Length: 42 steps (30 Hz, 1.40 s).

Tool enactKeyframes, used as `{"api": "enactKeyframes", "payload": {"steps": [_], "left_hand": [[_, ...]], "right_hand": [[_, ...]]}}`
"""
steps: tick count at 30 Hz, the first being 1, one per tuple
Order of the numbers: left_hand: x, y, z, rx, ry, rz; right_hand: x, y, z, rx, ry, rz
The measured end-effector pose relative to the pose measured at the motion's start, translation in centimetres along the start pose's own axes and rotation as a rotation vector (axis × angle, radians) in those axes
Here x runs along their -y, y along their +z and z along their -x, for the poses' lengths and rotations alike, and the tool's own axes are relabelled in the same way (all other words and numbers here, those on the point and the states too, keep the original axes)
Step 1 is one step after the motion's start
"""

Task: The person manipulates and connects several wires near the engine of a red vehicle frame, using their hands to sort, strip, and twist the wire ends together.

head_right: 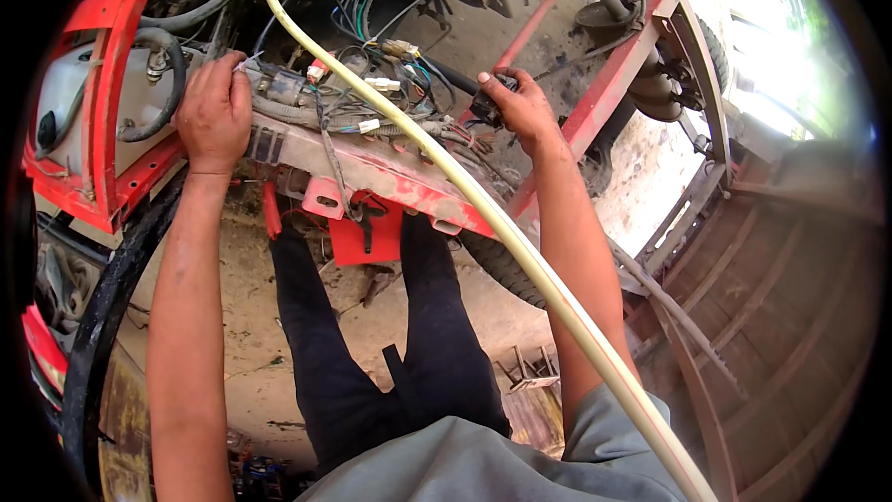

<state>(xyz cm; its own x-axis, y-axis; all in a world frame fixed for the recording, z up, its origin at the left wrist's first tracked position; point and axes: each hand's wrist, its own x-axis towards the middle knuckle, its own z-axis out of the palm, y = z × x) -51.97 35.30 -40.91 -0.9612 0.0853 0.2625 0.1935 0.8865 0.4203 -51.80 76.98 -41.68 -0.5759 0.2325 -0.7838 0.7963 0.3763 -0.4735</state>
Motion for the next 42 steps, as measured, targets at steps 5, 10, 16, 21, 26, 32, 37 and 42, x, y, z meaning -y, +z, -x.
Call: {"api": "enactKeyframes", "payload": {"steps": [5, 10, 16, 21, 26, 32, 37, 42], "left_hand": [[0.0, 0.1, 0.1, 0.005, -0.002, 0.012], [-0.1, 0.3, 0.0, -0.011, 0.004, 0.010], [-0.1, 0.3, 0.0, 0.010, 0.002, 0.001], [-0.1, 0.2, 0.1, 0.007, 0.004, -0.010], [-0.1, 0.3, 0.1, 0.018, 0.004, -0.016], [0.0, 0.2, 0.1, 0.007, 0.005, -0.021], [0.1, 0.1, 0.3, -0.001, -0.002, -0.014], [0.1, 0.2, 0.1, -0.004, 0.012, -0.011]], "right_hand": [[-2.5, 0.2, -2.7, 0.180, 0.128, -0.187], [-3.6, -0.9, -1.6, 0.223, 0.022, -0.384], [-3.8, -0.5, 3.3, -0.288, -0.304, -0.126], [-3.3, 0.6, 6.9, -0.182, -0.097, -0.519], [-3.3, -0.6, 5.7, -0.159, -0.239, -0.692], [-2.9, -0.9, 4.3, 0.076, -0.225, -0.450], [-2.2, -1.2, 6.1, 0.229, -0.271, -0.268], [-2.7, -1.5, 7.1, 0.309, -0.409, -0.075]]}}
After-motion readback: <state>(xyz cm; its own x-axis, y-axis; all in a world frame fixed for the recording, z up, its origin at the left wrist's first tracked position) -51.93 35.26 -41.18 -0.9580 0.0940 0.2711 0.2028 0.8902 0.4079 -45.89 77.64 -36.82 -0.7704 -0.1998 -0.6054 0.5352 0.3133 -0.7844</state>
